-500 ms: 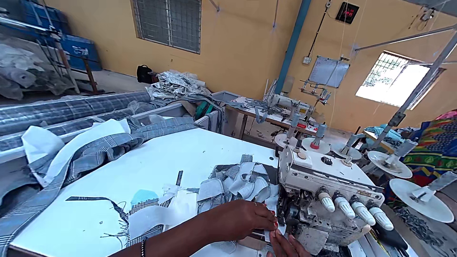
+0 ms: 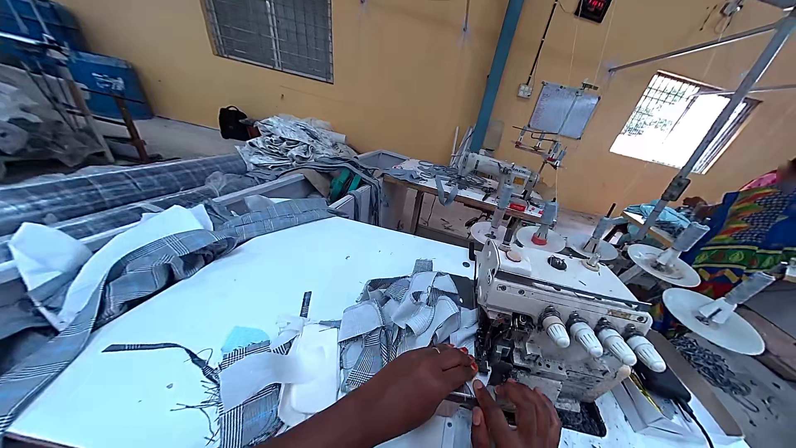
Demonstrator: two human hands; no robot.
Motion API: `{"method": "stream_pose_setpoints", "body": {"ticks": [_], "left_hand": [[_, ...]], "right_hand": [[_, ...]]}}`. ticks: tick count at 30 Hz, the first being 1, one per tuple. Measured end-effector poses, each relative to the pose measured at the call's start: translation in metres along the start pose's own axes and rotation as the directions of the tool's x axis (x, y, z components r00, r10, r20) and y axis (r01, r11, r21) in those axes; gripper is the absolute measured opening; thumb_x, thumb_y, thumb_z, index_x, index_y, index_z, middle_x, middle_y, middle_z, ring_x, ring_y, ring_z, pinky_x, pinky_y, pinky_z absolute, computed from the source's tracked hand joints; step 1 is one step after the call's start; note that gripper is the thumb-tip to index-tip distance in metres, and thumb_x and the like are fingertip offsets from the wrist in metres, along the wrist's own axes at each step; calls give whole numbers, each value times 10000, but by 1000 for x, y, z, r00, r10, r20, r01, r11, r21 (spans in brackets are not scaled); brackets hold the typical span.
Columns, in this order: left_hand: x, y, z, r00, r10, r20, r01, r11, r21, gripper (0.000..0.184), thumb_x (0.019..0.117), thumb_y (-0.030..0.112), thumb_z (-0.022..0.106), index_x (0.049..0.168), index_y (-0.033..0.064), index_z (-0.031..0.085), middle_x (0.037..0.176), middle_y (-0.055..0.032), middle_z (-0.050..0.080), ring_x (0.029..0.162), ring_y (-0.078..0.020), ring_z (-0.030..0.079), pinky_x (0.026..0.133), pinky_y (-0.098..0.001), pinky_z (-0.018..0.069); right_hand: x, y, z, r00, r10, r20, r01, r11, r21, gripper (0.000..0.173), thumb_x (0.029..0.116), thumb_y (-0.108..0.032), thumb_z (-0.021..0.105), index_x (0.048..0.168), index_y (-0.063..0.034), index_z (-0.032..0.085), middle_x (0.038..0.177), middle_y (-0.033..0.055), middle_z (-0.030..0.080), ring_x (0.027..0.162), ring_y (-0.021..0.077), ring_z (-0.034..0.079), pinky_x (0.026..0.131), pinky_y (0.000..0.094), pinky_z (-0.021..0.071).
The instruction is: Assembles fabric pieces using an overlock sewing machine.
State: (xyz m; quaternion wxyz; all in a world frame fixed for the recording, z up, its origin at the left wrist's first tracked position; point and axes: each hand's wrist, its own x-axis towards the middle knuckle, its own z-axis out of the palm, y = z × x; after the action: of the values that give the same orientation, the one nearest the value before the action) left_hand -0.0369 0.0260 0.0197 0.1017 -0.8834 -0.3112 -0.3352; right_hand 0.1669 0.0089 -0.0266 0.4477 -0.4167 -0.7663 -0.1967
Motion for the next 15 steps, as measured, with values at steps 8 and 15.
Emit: {"method": "stream_pose_setpoints", "body": {"ticks": [8, 15], "left_hand": [[4, 31, 17, 975, -143, -172, 184, 950, 253, 238, 869, -15, 606, 1036, 59, 760, 1038, -83, 764, 975, -229, 754, 844, -330, 614], [7, 44, 33, 933, -230, -277, 318, 886, 336, 241, 828, 10, 613, 994, 80, 774, 958, -54, 746, 855, -223, 719, 794, -326, 592]], "right_hand": [[1, 23, -2, 996, -86, 23, 87, 995, -47, 462, 1042, -565, 356, 1170, -322, 728, 1021, 73, 655, 1121, 240, 616, 1104, 532, 342], [-22, -5, -19, 971, 185, 150, -175, 982, -77, 481, 974, -453, 550, 1271, -112, 714, 1163, 203, 693, 1103, 393, 660, 1001, 625, 434]]}}
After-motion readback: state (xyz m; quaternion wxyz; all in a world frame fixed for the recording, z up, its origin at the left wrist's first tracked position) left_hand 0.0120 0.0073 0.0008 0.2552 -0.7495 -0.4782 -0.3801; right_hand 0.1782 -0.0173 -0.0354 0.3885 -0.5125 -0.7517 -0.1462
